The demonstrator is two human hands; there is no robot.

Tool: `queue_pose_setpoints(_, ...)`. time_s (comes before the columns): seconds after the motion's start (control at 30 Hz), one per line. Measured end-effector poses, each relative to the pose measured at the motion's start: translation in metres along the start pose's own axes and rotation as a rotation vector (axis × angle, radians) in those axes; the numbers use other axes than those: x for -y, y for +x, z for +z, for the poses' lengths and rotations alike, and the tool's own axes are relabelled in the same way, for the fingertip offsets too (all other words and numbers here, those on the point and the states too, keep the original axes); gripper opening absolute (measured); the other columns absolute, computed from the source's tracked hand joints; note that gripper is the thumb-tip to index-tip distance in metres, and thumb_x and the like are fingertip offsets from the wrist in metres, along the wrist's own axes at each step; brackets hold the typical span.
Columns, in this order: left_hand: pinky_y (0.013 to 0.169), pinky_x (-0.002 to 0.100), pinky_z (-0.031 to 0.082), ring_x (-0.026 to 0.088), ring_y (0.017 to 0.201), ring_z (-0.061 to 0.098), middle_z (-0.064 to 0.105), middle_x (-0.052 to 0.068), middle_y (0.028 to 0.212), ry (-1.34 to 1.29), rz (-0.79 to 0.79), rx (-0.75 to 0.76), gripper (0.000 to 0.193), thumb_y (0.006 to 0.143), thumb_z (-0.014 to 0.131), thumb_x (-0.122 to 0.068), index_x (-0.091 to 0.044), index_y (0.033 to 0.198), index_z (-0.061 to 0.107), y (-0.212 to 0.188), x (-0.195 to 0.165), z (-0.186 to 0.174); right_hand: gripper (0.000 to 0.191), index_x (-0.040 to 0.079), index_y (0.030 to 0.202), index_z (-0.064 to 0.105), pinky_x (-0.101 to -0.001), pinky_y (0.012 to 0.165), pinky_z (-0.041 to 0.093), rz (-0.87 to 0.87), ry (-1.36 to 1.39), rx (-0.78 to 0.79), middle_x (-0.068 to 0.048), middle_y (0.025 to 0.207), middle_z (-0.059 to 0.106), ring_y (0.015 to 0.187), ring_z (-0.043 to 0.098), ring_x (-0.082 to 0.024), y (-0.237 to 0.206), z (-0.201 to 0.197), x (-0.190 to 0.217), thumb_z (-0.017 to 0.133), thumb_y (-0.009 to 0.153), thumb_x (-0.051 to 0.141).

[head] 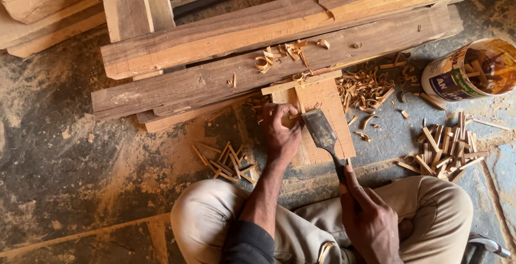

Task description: The person is carving a rectangular wooden block using a chisel and mallet. They repeatedly strike the chisel to remove wood shavings and shape the block. The person occasionally pauses to clear debris from the work surface.

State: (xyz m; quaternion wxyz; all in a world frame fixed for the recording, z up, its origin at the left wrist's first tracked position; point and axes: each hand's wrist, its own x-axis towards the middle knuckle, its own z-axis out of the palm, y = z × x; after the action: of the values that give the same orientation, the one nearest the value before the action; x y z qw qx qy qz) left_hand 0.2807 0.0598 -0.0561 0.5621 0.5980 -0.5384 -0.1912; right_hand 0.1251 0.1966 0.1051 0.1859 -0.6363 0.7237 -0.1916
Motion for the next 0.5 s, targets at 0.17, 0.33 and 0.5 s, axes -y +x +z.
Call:
queue_pose_setpoints(0.17, 0.085, 0.034, 0.053, 0.015, 0.095, 0.056, 0.056, -0.001, 0.097, 0.070, 0.071, -0.036, 0.022, 0.083, 0.086, -0.011, -0.018, 0.088, 0.066, -0.002, 0.001, 0.005, 0.047, 0.023, 0.139, 0.064, -0.0428, 0.049, 0.054, -0.064, -0.086, 0.095, -0.011, 0.069, 0.071, 0.056, 0.070, -0.028, 0.007, -0.015, 0.004, 0.065, 0.092, 0.028)
queue_pose_setpoints(0.33, 0.061, 0.026, 0.052, 0.013, 0.082, 0.051, 0.049, -0.002, 0.090, 0.069, 0.058, -0.038, 0.019, 0.080, 0.090, -0.008, -0.021, 0.084, 0.077, -0.001, -0.004, 0.005, 0.046, 0.023, 0.138, 0.064, -0.0447, 0.045, 0.054, -0.082, -0.151, 0.096, -0.013, 0.064, 0.069, 0.051, 0.070, -0.028, 0.011, -0.015, 0.007, 0.064, 0.093, 0.031)
queue_pose_setpoints(0.5, 0.063, 0.025, 0.053, 0.011, 0.079, 0.052, 0.048, -0.004, 0.088, -0.005, -0.019, 0.035, 0.022, 0.082, 0.090, -0.010, -0.016, 0.074, 0.070, -0.005, -0.004, 0.002, 0.048, 0.020, 0.139, 0.064, -0.0458, 0.041, 0.052, -0.047, -0.237, 0.003, -0.012, 0.062, 0.067, 0.045, 0.066, -0.029, -0.001, 0.014, 0.013, 0.065, 0.093, 0.033)
